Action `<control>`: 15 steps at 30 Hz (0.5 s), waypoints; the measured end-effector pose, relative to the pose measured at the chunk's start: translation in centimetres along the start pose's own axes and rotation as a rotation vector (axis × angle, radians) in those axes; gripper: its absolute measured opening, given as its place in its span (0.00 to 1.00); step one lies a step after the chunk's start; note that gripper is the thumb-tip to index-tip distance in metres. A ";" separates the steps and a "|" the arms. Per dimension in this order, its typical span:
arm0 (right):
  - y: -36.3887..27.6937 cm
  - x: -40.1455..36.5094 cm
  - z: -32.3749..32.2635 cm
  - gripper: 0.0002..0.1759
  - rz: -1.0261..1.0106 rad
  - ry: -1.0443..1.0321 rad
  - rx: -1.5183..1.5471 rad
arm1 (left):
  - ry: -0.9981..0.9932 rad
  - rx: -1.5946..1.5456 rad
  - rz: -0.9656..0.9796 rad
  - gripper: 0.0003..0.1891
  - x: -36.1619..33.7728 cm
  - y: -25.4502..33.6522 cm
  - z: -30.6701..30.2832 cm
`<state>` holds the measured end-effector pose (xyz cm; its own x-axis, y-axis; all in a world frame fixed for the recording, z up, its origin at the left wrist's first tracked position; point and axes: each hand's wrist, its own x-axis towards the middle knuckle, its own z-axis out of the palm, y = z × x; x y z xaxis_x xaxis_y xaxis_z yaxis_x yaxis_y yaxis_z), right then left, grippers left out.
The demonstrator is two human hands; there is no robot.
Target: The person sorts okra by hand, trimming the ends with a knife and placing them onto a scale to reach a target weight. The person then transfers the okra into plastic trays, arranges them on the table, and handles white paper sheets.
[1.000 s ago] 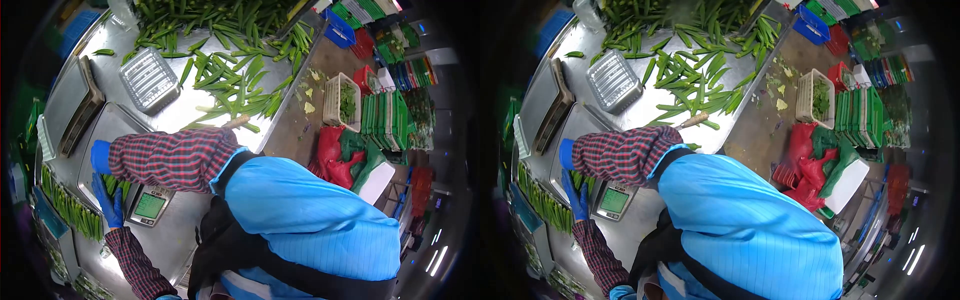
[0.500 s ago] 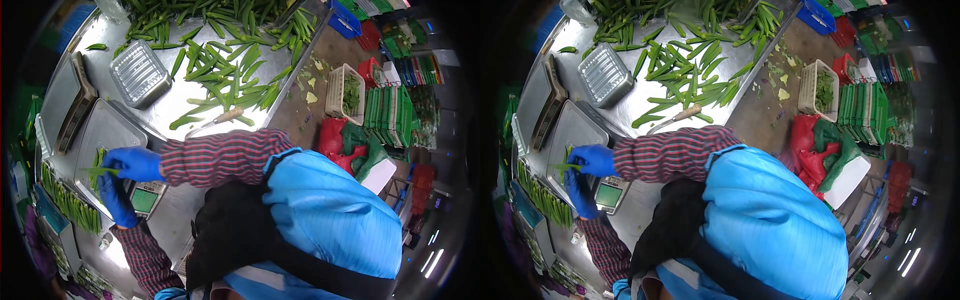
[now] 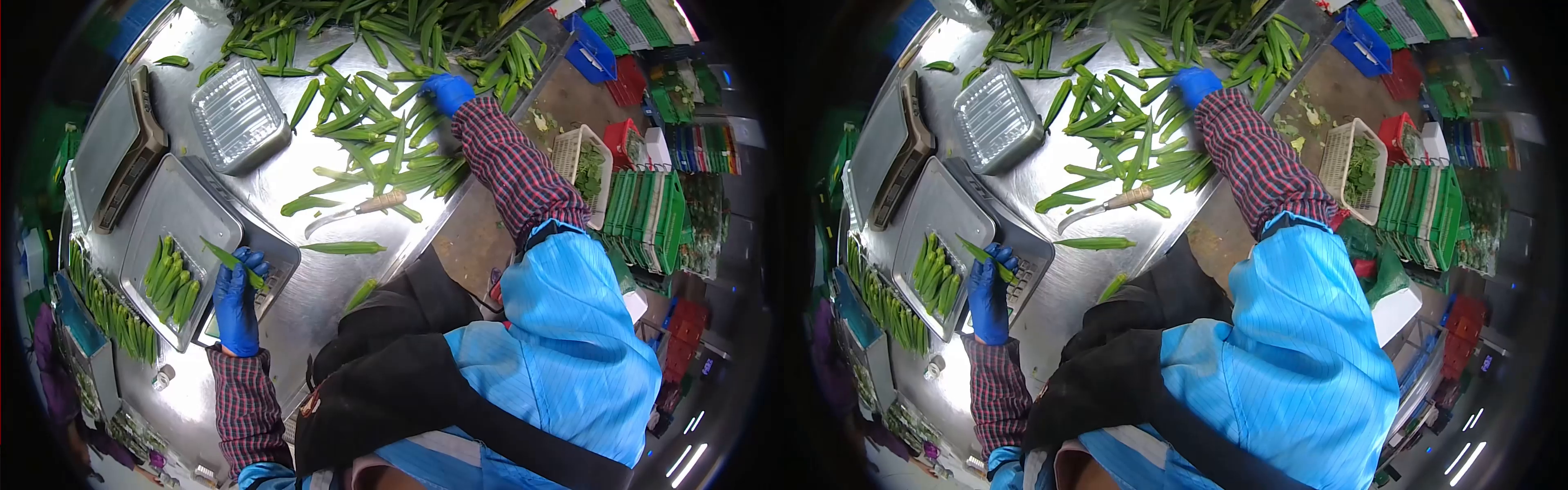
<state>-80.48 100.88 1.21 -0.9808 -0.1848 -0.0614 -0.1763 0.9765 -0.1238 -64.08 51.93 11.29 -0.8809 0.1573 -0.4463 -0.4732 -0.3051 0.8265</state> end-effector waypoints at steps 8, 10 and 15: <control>2.3 -0.7 0.5 0.14 0.153 -0.045 0.352 | 0.077 -0.041 0.030 0.18 -0.9 -0.2 -0.7; 1.7 -0.4 0.4 0.15 0.199 -0.026 0.679 | 0.102 -0.042 0.033 0.17 -1.9 -0.2 -1.3; -5.5 1.5 -4.4 0.14 0.147 0.067 1.008 | 0.105 -0.145 0.045 0.17 -2.7 -1.4 -2.8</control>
<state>-81.34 95.71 6.11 -0.9953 -0.0337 -0.0913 0.0676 0.4360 -0.8974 -61.02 49.30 10.39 -0.8921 0.0441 -0.4498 -0.4210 -0.4428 0.7916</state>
